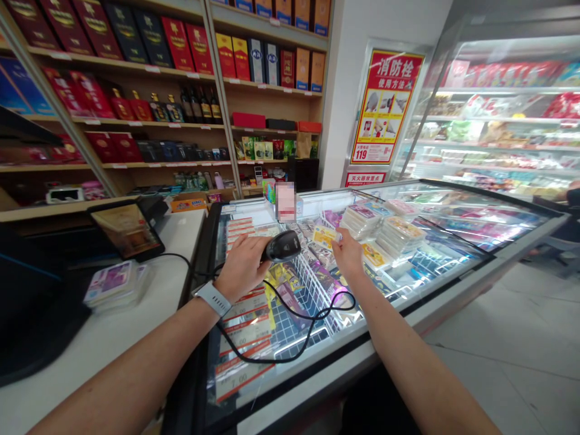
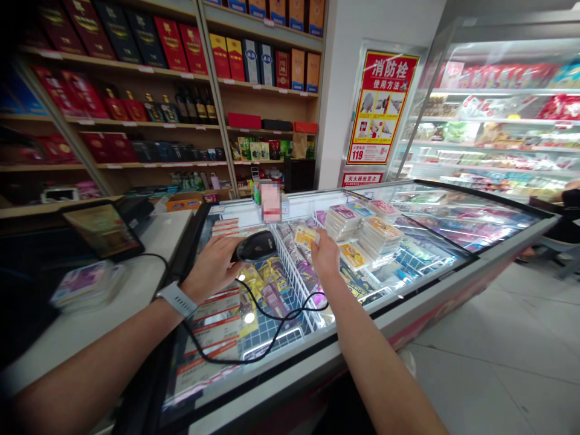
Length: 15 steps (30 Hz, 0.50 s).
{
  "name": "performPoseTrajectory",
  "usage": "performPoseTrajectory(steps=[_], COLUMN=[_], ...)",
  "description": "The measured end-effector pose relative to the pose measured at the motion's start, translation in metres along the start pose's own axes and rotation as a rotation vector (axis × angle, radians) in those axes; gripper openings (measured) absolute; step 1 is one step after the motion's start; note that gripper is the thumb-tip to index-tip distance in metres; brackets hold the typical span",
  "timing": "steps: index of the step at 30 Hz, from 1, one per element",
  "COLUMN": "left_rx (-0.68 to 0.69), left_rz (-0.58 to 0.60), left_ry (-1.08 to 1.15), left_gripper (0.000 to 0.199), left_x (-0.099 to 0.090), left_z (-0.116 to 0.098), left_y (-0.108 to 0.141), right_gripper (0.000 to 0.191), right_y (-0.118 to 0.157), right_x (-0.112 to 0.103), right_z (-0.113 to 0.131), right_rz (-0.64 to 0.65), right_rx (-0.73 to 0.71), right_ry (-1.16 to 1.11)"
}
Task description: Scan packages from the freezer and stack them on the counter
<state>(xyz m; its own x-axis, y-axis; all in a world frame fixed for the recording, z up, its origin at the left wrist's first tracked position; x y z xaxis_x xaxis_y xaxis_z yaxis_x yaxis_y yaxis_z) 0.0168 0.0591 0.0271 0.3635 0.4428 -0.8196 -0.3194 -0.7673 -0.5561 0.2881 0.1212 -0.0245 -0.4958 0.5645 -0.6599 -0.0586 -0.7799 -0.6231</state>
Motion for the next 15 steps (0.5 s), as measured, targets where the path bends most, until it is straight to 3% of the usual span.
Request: performPoseTrajectory(steps=[15], left_rx=[0.013], left_rz=[-0.016], left_ry=[0.009], left_gripper=[0.037], left_x=[-0.0049], left_z=[-0.0028], left_y=[-0.0006], right_gripper=[0.031], right_y=[-0.0009], right_x=[0.0012], right_z=[0.0018], right_rz=[0.020], right_rx=[0.009], right_ry=[-0.001])
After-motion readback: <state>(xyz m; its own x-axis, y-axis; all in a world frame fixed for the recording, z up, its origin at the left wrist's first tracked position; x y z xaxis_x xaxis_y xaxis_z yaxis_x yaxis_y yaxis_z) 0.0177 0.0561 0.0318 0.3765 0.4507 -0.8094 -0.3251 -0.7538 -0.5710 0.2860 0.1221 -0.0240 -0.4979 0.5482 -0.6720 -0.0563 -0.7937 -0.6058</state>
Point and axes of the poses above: each hand's wrist, its own y-axis away from the middle knuckle, its own x-axis out of the palm, z = x × y, the point moved 7 cm from there along -y, towards the middle knuckle, and after that the axes turned 8 degrees about -x, right-handed, at the moved point
